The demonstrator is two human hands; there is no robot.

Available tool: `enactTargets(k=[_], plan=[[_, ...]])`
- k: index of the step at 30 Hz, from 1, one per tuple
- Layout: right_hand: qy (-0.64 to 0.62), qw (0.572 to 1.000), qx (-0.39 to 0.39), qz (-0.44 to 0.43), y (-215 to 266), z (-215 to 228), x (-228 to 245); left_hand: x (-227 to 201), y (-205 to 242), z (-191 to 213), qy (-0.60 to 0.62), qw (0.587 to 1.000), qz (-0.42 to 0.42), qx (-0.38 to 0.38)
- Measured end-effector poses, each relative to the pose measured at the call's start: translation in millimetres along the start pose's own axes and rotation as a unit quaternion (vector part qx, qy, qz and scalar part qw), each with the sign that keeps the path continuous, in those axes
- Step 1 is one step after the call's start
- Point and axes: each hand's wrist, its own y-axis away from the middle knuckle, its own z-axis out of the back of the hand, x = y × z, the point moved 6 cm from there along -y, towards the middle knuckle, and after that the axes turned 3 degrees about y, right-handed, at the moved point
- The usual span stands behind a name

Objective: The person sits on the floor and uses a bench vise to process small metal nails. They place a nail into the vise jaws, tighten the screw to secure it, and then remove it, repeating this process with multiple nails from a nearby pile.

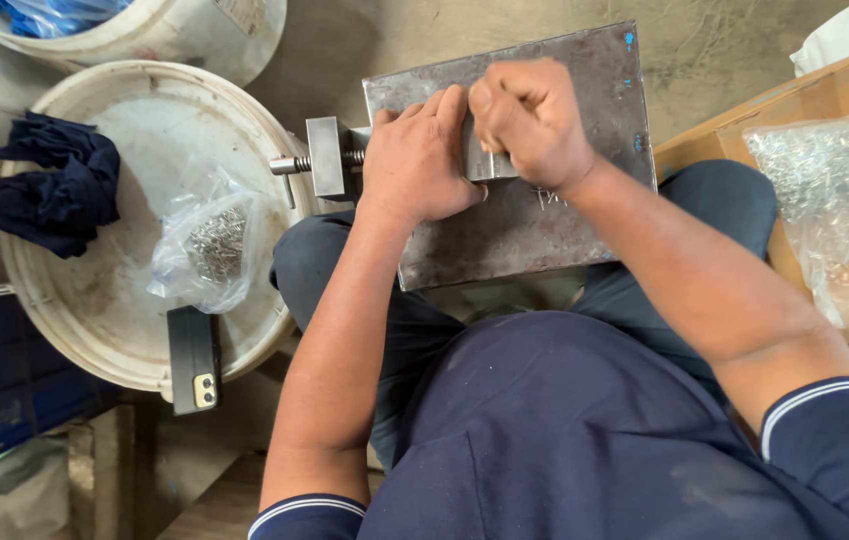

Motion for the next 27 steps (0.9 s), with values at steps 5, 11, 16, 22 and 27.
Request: enactTargets(k=[5,11,16,22,27], plan=[[-0.032,0.999,-0.008,-0.019,-3.9,13.6,9.3,0.8,-2.1,-2.7,-0.029,0.999,0.006,0.031],[-0.012,1.0,0.014,0.008,-4.2,3.2,14.8,-1.4,-1.9,-2.0,-0.034,0.999,-0.015,0.014],[-0.015,0.999,-0.021,-0.036,-7.7,10.2,-4.4,0.7,-1.6,-5.2,-0.033,0.999,-0.009,0.013],[-0.044,0.999,-0.003,-0.028,-3.4,11.4,-11.7,1.4,-1.0,-9.8,-0.043,0.998,-0.039,-0.006],[-0.02,0.999,-0.025,-0.016,-10.1,16.5,-17.3,5.0,-1.3,-12.4,-0.056,0.998,0.0,0.027]])
